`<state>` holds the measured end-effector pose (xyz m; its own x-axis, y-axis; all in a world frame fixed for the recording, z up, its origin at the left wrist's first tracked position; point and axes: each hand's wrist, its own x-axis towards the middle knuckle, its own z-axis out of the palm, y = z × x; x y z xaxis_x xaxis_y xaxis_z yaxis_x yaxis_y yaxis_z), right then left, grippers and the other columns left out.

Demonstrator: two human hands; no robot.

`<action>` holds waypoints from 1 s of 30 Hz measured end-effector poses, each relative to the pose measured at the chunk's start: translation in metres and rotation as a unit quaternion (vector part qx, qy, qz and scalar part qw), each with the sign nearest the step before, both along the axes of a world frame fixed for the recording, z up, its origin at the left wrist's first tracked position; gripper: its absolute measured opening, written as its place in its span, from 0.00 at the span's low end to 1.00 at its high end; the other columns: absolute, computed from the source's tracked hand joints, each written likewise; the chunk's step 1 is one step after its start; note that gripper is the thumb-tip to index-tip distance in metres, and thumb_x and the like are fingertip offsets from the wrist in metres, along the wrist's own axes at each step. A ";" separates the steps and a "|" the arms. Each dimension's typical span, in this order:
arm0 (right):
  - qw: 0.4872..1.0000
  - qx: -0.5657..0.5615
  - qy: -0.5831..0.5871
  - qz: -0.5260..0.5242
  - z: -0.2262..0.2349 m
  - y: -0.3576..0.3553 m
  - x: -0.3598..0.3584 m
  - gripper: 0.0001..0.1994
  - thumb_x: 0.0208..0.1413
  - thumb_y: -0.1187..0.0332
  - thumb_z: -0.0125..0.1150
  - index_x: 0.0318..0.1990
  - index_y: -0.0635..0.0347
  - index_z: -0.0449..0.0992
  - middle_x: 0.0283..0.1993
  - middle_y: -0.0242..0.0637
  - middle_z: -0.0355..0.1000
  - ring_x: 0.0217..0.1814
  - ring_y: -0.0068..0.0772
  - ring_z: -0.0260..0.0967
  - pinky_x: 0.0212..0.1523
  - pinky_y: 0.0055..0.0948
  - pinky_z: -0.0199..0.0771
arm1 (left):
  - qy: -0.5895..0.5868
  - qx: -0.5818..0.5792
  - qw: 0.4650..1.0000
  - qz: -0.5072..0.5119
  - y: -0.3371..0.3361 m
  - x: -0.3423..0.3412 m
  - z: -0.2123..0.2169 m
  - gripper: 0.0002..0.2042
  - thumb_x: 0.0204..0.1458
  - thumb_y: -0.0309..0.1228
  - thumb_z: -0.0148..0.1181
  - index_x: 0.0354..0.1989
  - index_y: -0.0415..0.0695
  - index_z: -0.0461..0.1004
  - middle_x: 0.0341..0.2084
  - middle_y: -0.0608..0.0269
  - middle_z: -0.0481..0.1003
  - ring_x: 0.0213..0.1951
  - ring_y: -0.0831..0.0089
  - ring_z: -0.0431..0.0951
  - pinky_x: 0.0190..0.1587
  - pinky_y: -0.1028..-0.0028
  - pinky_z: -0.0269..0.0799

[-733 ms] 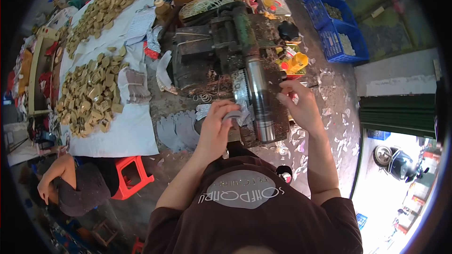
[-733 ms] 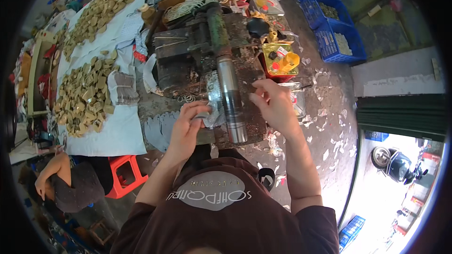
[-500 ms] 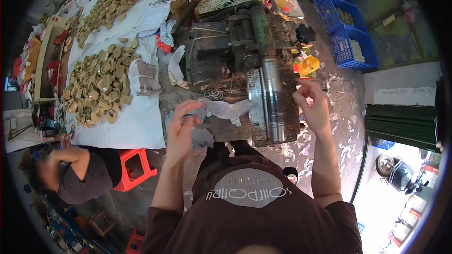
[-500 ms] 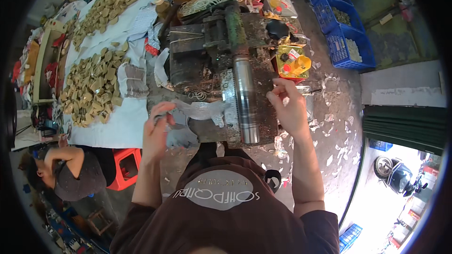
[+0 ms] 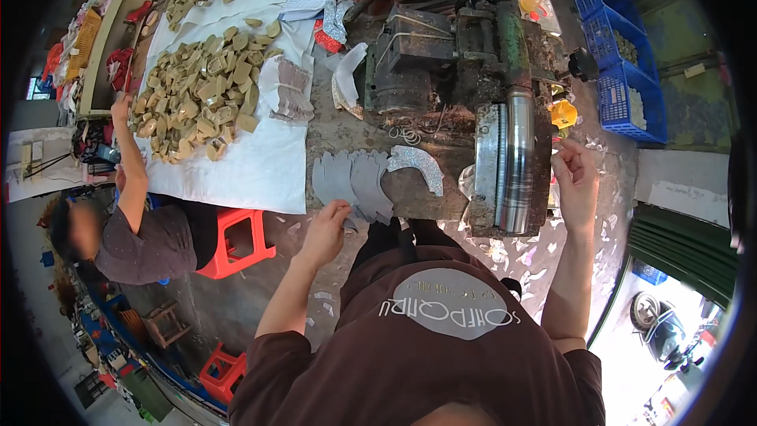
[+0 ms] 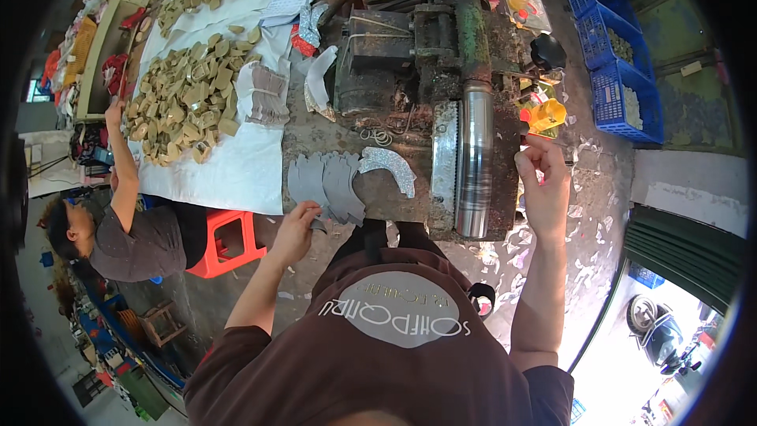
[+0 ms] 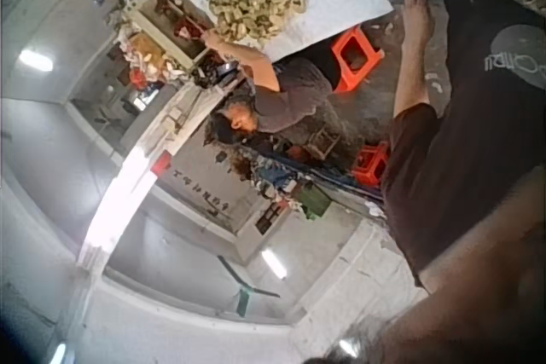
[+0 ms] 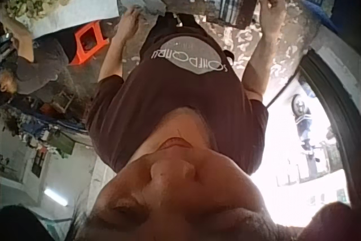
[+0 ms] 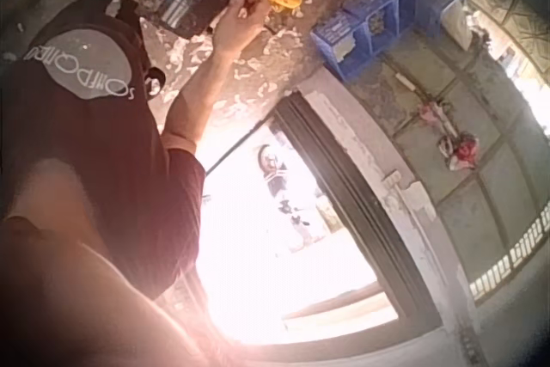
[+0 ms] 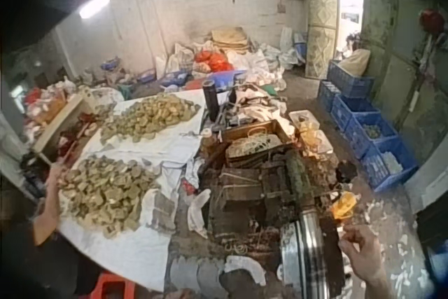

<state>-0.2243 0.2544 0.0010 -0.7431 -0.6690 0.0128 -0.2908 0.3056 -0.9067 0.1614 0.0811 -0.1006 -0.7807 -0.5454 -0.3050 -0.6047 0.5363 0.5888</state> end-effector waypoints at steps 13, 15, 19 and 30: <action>0.996 -0.049 0.028 0.066 0.048 -0.020 0.047 0.06 0.53 0.76 0.59 0.39 0.64 0.74 0.32 0.35 0.70 0.35 0.25 0.67 0.37 0.24 0.68 | 0.251 0.373 0.871 0.200 -0.024 -0.065 0.070 0.15 0.60 0.32 0.45 0.50 0.38 0.69 0.42 0.58 0.72 0.45 0.65 0.72 0.50 0.67 0.65; 0.974 -0.066 0.121 0.182 0.053 -0.034 0.067 0.09 0.45 0.80 0.62 0.36 0.64 0.73 0.32 0.39 0.69 0.33 0.34 0.67 0.35 0.28 0.68 | 0.373 0.469 0.784 0.161 -0.006 -0.100 0.089 0.19 0.61 0.38 0.44 0.54 0.37 0.65 0.46 0.59 0.70 0.48 0.69 0.70 0.54 0.67 0.63; 0.951 -0.035 0.252 0.174 0.052 -0.052 0.105 0.17 0.38 0.72 0.67 0.41 0.54 0.76 0.53 0.38 0.61 0.53 0.44 0.56 0.48 0.42 0.53 | 0.490 0.564 0.651 0.133 0.031 -0.161 0.114 0.26 0.60 0.47 0.44 0.58 0.37 0.59 0.51 0.57 0.66 0.54 0.69 0.66 0.60 0.67 0.57; 0.947 -0.094 0.296 0.081 0.037 -0.054 0.105 0.11 0.36 0.76 0.64 0.30 0.57 0.73 0.51 0.37 0.62 0.51 0.44 0.57 0.46 0.44 0.51 | 0.500 0.538 0.666 0.131 0.059 -0.196 0.132 0.24 0.62 0.49 0.37 0.56 0.42 0.57 0.52 0.56 0.62 0.56 0.68 0.62 0.60 0.66 0.55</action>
